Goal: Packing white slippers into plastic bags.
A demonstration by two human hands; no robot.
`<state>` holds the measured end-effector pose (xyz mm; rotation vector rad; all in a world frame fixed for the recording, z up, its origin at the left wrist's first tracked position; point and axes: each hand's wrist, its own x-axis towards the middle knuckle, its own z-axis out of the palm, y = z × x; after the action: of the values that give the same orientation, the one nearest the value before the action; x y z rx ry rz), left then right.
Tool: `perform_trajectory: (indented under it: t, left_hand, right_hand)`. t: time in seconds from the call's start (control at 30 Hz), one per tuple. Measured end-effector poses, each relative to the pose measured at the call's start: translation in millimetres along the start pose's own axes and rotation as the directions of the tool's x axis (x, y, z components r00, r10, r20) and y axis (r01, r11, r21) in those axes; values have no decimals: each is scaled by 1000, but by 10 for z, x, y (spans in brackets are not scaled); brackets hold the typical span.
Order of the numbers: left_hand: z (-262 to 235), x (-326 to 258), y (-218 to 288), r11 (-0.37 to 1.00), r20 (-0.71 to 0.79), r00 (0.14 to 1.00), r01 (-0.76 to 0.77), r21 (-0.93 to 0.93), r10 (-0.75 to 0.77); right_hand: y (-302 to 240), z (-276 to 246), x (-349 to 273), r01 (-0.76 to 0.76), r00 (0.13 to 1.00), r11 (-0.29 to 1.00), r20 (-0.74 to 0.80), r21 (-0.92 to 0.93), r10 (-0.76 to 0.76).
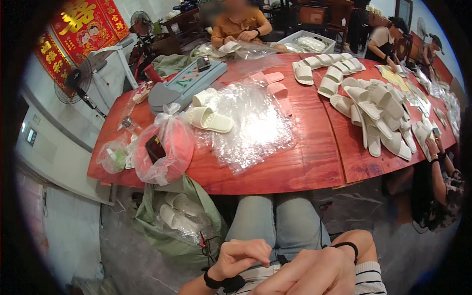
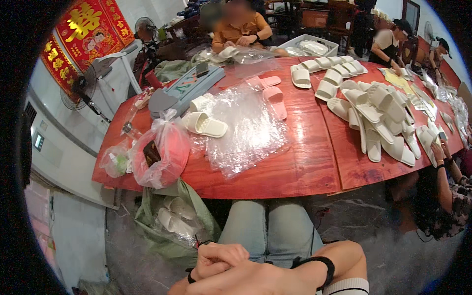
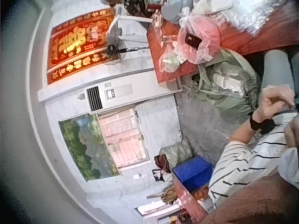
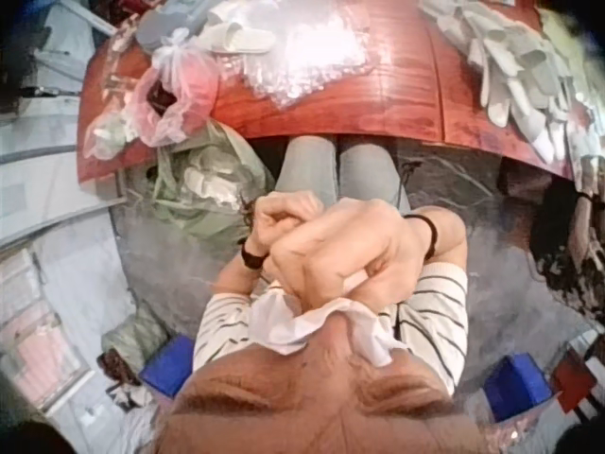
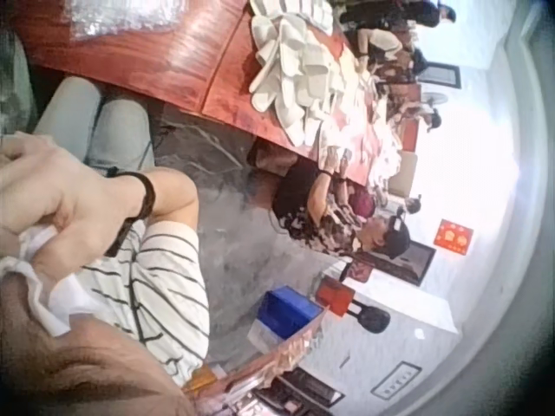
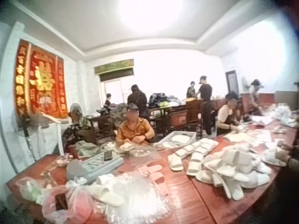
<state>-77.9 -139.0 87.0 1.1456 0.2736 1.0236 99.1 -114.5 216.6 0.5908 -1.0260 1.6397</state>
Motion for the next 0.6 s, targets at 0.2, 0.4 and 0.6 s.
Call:
perform_trajectory:
  t: [0.2,0.4,0.6]
  left_hand:
    - [-35,17,0,998,-22,999,39,49,-38]
    - [15,-12,-134,997,-76,995,-69,29,71]
    - [-18,40,17,999,-17,999,36,18,-35]
  right_hand:
    - [-406,-207,-35,-272,956,903,15,-332,293]
    - [-56,70,35,-113,988,979,-123,-170,92]
    - [-132,-111,4,-181,983,970,15,162,181]
